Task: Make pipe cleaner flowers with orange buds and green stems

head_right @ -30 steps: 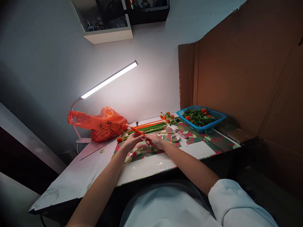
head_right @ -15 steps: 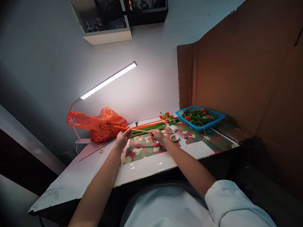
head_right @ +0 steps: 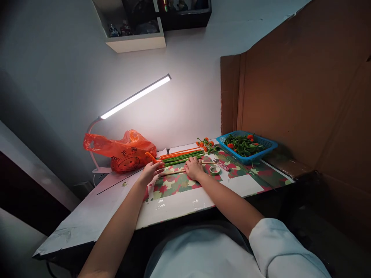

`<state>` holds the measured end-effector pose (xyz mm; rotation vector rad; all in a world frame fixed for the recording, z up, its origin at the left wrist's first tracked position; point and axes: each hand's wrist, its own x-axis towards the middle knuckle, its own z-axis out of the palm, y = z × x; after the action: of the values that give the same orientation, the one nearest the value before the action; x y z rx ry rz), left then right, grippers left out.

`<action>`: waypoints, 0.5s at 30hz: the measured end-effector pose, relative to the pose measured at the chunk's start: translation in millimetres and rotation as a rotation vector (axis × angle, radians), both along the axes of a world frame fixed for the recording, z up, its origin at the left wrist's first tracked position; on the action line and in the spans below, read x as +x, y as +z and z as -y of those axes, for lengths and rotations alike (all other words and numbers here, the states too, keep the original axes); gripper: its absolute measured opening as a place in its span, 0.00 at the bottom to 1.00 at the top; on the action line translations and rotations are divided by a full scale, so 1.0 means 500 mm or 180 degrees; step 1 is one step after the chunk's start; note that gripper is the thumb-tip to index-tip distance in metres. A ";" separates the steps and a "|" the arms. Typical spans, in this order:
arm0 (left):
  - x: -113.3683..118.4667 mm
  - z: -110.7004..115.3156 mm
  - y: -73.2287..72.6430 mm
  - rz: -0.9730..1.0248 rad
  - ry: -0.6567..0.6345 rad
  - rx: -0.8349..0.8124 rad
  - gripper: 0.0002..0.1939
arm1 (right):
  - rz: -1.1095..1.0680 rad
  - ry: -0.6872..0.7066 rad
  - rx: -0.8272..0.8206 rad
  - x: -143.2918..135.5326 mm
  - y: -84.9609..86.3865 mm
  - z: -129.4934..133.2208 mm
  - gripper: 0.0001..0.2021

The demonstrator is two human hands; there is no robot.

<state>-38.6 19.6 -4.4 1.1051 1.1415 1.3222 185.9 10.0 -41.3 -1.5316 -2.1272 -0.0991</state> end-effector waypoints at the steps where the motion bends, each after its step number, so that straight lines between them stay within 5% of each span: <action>1: 0.005 0.001 -0.002 0.0009 0.0007 0.0029 0.17 | 0.0037 0.0005 0.0038 -0.004 -0.002 -0.008 0.11; 4: 0.023 0.002 -0.011 0.0019 0.0053 0.0199 0.18 | 0.0042 0.0148 0.0165 -0.016 -0.003 -0.035 0.12; 11: 0.056 0.016 -0.008 0.0773 -0.0734 -0.0677 0.12 | -0.0062 -0.0065 -0.0176 -0.033 0.005 -0.076 0.11; 15: 0.055 0.018 0.001 0.1338 -0.0828 -0.0888 0.10 | -0.0227 -0.0194 -0.0371 -0.027 0.008 -0.076 0.08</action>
<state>-10.9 10.4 -4.0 0.7007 0.8082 1.0857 172.4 48.2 -37.2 -1.6418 -2.0626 0.0585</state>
